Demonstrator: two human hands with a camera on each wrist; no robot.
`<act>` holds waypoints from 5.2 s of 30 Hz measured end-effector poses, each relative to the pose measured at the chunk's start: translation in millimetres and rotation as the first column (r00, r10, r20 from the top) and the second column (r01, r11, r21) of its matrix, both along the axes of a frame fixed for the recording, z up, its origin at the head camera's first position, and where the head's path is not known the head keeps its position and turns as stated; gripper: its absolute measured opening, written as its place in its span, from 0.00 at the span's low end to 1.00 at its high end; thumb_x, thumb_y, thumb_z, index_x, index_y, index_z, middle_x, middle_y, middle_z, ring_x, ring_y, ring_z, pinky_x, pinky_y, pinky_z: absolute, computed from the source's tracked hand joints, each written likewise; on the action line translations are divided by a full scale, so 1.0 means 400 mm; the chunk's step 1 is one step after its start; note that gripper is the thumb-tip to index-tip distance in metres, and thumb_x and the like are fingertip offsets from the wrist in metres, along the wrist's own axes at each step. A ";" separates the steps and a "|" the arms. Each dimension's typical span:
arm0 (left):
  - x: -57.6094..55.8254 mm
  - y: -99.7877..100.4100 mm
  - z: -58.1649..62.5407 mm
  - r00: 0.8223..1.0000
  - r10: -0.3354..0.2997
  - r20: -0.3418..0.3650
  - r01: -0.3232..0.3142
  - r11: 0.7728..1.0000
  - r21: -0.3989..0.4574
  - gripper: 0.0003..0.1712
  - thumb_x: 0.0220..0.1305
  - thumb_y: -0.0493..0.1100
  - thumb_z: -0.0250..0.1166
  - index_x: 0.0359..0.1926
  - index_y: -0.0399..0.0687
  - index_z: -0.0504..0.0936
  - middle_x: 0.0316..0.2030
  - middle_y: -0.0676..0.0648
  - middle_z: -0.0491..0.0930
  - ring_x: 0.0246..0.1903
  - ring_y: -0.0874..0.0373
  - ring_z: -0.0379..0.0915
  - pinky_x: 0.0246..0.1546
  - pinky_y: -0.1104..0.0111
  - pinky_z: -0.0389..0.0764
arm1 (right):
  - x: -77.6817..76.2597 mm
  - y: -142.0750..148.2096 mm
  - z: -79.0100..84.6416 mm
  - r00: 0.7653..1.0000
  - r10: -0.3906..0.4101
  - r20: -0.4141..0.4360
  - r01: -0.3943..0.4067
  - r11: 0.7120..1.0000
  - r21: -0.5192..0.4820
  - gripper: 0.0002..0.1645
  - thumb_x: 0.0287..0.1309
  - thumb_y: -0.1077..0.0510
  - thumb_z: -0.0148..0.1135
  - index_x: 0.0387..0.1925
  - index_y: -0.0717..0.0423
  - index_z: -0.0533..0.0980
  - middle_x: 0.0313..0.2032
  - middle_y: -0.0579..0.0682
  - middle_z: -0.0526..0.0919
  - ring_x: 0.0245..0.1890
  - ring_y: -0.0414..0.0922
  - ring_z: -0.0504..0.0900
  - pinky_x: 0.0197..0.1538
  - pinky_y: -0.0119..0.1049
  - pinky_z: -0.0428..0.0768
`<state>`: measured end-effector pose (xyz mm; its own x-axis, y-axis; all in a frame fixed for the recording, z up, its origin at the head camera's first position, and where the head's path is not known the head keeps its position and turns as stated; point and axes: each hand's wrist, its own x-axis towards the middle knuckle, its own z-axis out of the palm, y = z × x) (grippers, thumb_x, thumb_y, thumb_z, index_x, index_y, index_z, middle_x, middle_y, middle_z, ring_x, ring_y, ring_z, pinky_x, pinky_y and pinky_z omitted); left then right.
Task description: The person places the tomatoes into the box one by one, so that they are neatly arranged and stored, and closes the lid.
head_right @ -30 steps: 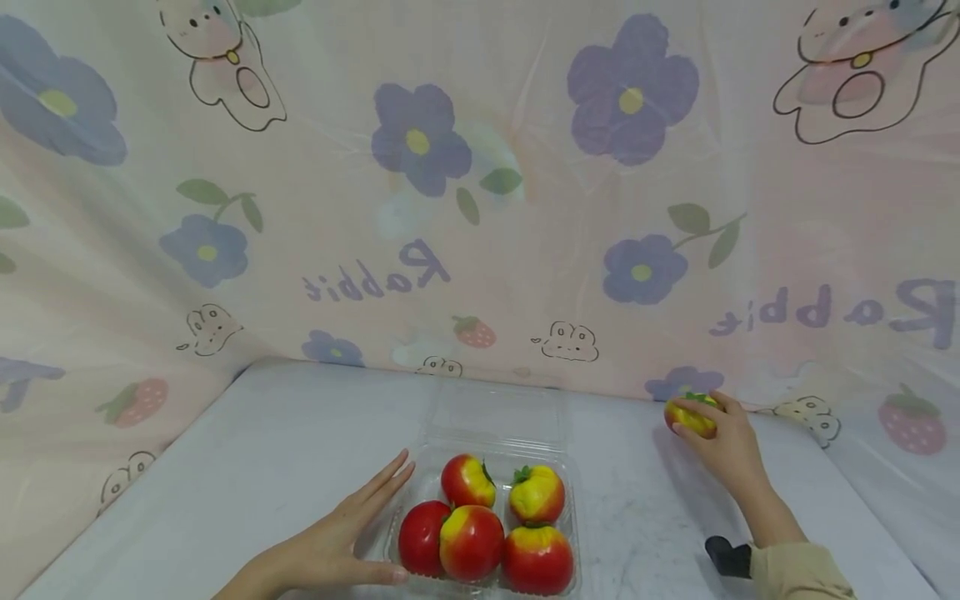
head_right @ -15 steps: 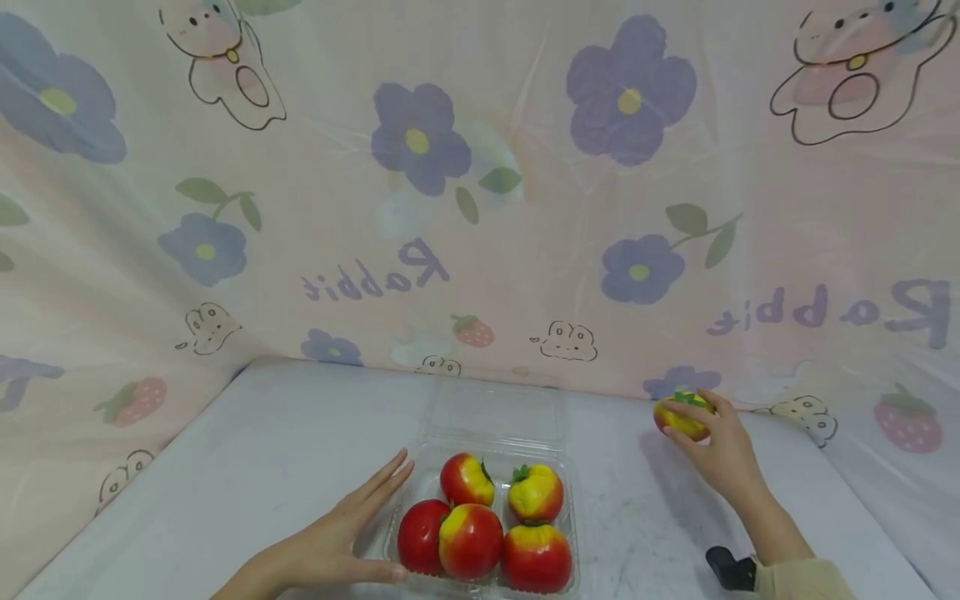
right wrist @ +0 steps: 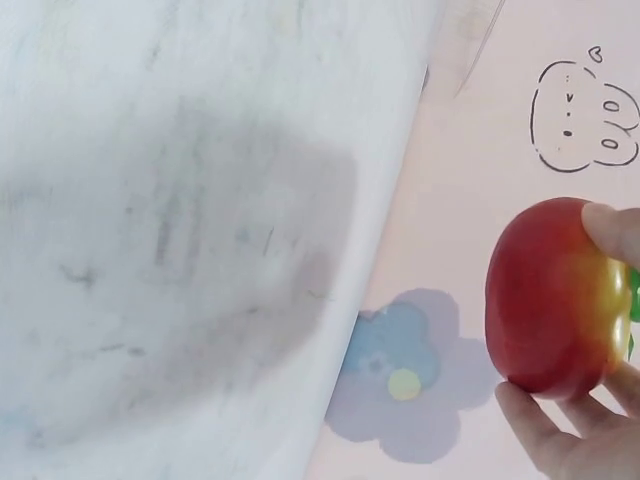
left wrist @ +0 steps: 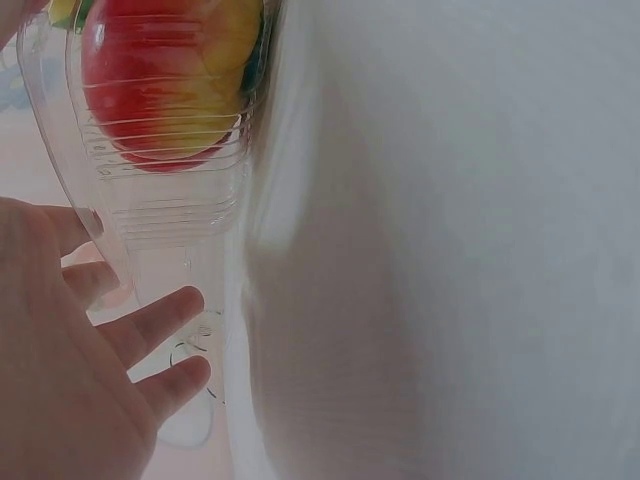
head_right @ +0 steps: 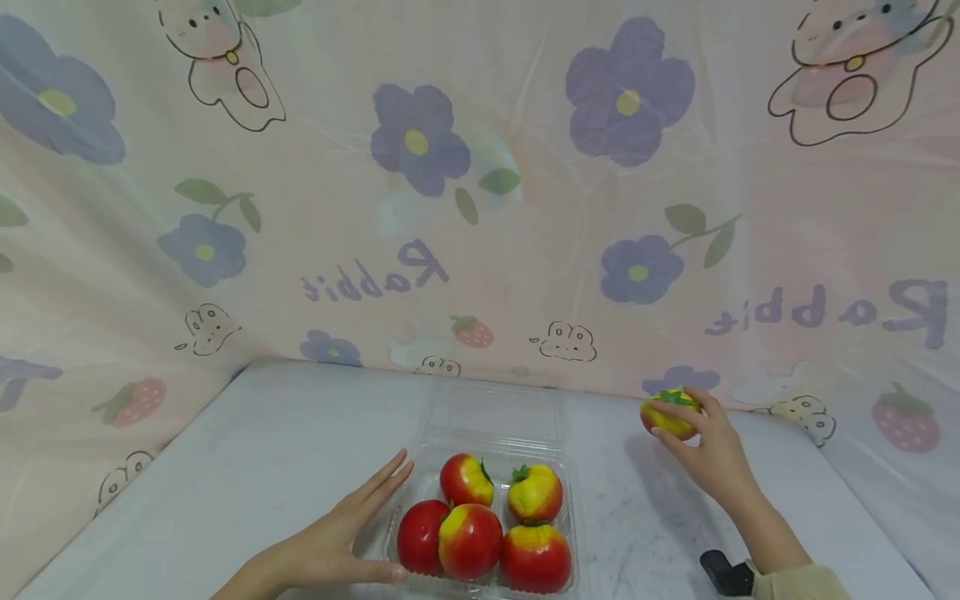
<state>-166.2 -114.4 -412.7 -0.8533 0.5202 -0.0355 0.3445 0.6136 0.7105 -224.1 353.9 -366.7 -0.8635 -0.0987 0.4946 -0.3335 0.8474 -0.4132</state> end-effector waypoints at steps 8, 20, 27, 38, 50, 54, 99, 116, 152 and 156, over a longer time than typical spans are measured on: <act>-0.001 -0.001 -0.001 1.000 -0.005 -0.009 0.005 1.000 0.001 0.60 0.45 0.72 0.65 0.75 0.68 0.47 0.77 0.52 0.38 0.69 0.36 0.52 0.47 0.32 0.71 | 0.007 -0.019 0.010 1.000 0.014 -0.019 -0.014 1.000 -0.001 0.20 0.53 0.62 0.69 0.49 0.62 0.79 0.60 0.75 0.63 0.52 0.75 0.66 0.46 0.71 0.72; 0.000 -0.001 0.000 1.000 -0.001 -0.003 0.001 1.000 0.000 0.60 0.44 0.72 0.65 0.75 0.68 0.47 0.77 0.53 0.39 0.69 0.36 0.52 0.48 0.31 0.70 | 0.013 -0.053 0.021 0.999 0.046 -0.021 -0.047 0.999 -0.023 0.20 0.53 0.62 0.69 0.49 0.60 0.80 0.61 0.73 0.64 0.53 0.74 0.66 0.46 0.72 0.70; 0.000 -0.002 0.000 1.000 0.002 -0.002 -0.002 1.000 0.004 0.60 0.44 0.71 0.66 0.75 0.69 0.47 0.77 0.53 0.39 0.69 0.36 0.52 0.47 0.32 0.71 | 0.016 -0.064 0.020 0.994 0.094 -0.061 -0.096 0.995 -0.037 0.20 0.49 0.64 0.71 0.47 0.58 0.80 0.61 0.72 0.65 0.54 0.74 0.67 0.45 0.74 0.70; 0.002 -0.001 0.001 1.000 0.000 -0.013 0.000 1.000 0.005 0.60 0.44 0.71 0.66 0.75 0.67 0.47 0.77 0.52 0.40 0.69 0.37 0.53 0.47 0.32 0.72 | 0.021 -0.088 0.021 0.993 0.100 -0.065 -0.102 0.994 -0.026 0.20 0.47 0.65 0.72 0.46 0.58 0.81 0.61 0.70 0.66 0.55 0.72 0.66 0.46 0.72 0.70; 0.003 -0.003 0.002 1.000 0.000 -0.010 0.000 1.000 0.013 0.60 0.45 0.71 0.66 0.75 0.67 0.47 0.77 0.54 0.39 0.69 0.35 0.51 0.47 0.31 0.70 | 0.032 -0.113 0.028 0.994 0.105 -0.035 -0.105 0.994 -0.014 0.19 0.50 0.62 0.72 0.47 0.54 0.81 0.63 0.67 0.65 0.57 0.70 0.65 0.48 0.71 0.71; 0.002 -0.002 0.001 1.000 0.000 0.001 0.000 1.000 0.016 0.60 0.45 0.71 0.66 0.75 0.68 0.47 0.77 0.54 0.38 0.69 0.35 0.51 0.47 0.31 0.71 | 0.037 -0.122 0.026 0.991 0.120 -0.058 -0.121 0.993 -0.006 0.20 0.48 0.63 0.72 0.46 0.53 0.82 0.62 0.66 0.66 0.56 0.69 0.66 0.47 0.71 0.72; -0.001 -0.003 -0.003 1.000 -0.007 0.005 0.007 1.000 0.018 0.60 0.45 0.71 0.66 0.75 0.66 0.47 0.77 0.51 0.39 0.69 0.35 0.51 0.47 0.31 0.70 | 0.091 -0.239 0.039 0.946 0.319 -0.060 -0.315 0.947 0.061 0.26 0.47 0.61 0.74 0.49 0.37 0.81 0.63 0.55 0.69 0.53 0.56 0.75 0.43 0.53 0.83; 0.000 -0.003 -0.003 1.000 -0.003 -0.003 0.003 1.000 0.018 0.59 0.45 0.71 0.66 0.75 0.67 0.47 0.77 0.52 0.39 0.70 0.36 0.50 0.47 0.31 0.70 | 0.103 -0.284 0.032 0.912 0.406 0.066 -0.408 0.913 0.021 0.20 0.54 0.54 0.69 0.49 0.31 0.80 0.67 0.51 0.66 0.57 0.53 0.74 0.45 0.45 0.84; 0.001 -0.002 -0.003 1.000 0.005 0.010 -0.005 1.000 0.007 0.60 0.44 0.71 0.65 0.75 0.68 0.47 0.77 0.55 0.38 0.69 0.37 0.52 0.46 0.32 0.72 | 0.101 -0.364 0.028 0.793 0.578 0.192 -0.579 0.814 -0.055 0.17 0.58 0.50 0.65 0.50 0.33 0.78 0.67 0.52 0.66 0.62 0.59 0.70 0.47 0.50 0.83; 0.000 -0.002 -0.003 1.000 0.004 0.012 -0.004 1.000 0.004 0.60 0.44 0.71 0.65 0.75 0.68 0.47 0.77 0.54 0.39 0.69 0.36 0.52 0.46 0.32 0.72 | 0.099 -0.371 0.028 0.788 0.575 0.219 -0.578 0.814 -0.058 0.15 0.58 0.48 0.65 0.47 0.32 0.77 0.67 0.51 0.66 0.62 0.59 0.71 0.48 0.49 0.83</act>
<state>-166.3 -115.3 -414.0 -0.8551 0.5166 -0.0436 0.3331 0.6118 0.7175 -184.3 205.6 -355.5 -0.7284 -0.6169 0.2979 -0.6649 0.5318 -0.5245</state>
